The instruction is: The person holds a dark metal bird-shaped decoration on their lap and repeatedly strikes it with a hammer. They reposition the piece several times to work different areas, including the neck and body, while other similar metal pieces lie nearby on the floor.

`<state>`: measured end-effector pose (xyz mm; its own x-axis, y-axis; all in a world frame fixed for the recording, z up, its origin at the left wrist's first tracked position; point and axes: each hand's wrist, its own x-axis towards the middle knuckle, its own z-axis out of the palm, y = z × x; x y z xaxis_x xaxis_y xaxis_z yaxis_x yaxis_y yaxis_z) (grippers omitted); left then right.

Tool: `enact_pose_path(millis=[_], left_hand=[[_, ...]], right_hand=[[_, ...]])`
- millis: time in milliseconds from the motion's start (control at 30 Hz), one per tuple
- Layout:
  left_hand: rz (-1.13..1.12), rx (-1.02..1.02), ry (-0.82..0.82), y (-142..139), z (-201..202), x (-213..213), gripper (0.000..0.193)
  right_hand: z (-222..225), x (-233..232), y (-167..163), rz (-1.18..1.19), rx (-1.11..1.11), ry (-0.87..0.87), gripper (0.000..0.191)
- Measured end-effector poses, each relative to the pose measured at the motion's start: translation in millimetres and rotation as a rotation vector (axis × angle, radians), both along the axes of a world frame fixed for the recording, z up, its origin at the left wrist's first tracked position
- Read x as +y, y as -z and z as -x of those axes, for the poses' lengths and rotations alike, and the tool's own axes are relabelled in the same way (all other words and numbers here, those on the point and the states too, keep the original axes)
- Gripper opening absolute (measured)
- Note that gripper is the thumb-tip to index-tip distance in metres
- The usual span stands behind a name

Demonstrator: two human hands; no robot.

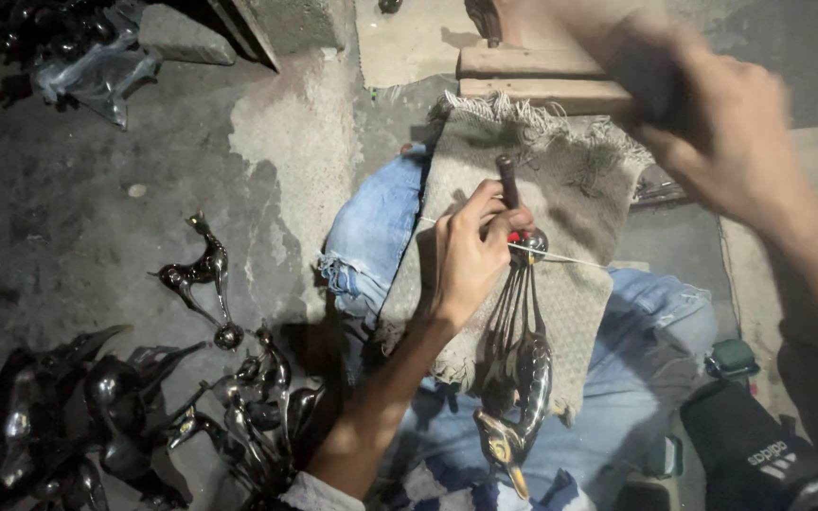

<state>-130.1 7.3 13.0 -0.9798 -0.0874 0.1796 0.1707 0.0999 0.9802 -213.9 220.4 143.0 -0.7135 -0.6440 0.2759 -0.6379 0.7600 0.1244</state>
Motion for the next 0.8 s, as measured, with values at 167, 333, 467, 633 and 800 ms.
enact_pose_path(millis=[167,333,467,633,800], left_hand=[[0.079,0.0,-0.035,-3,-6,0,0.01],[-0.024,0.021,0.005,4,-6,0,0.009],[0.01,0.086,0.021,14,0,2,0.015],[0.048,0.127,0.165,20,9,-6,0.015],[0.078,0.17,0.231,19,13,-14,0.017]], right_hand=[[5,-7,2,-0.452,-0.035,0.16,0.079],[-7,-28,-9,-0.232,-0.108,0.101,0.067],[-23,-33,-5,0.332,-0.151,0.004,0.065],[-36,-6,14,0.351,-0.184,-0.023,0.067],[-49,-5,13,0.624,-0.241,0.046,0.067]])
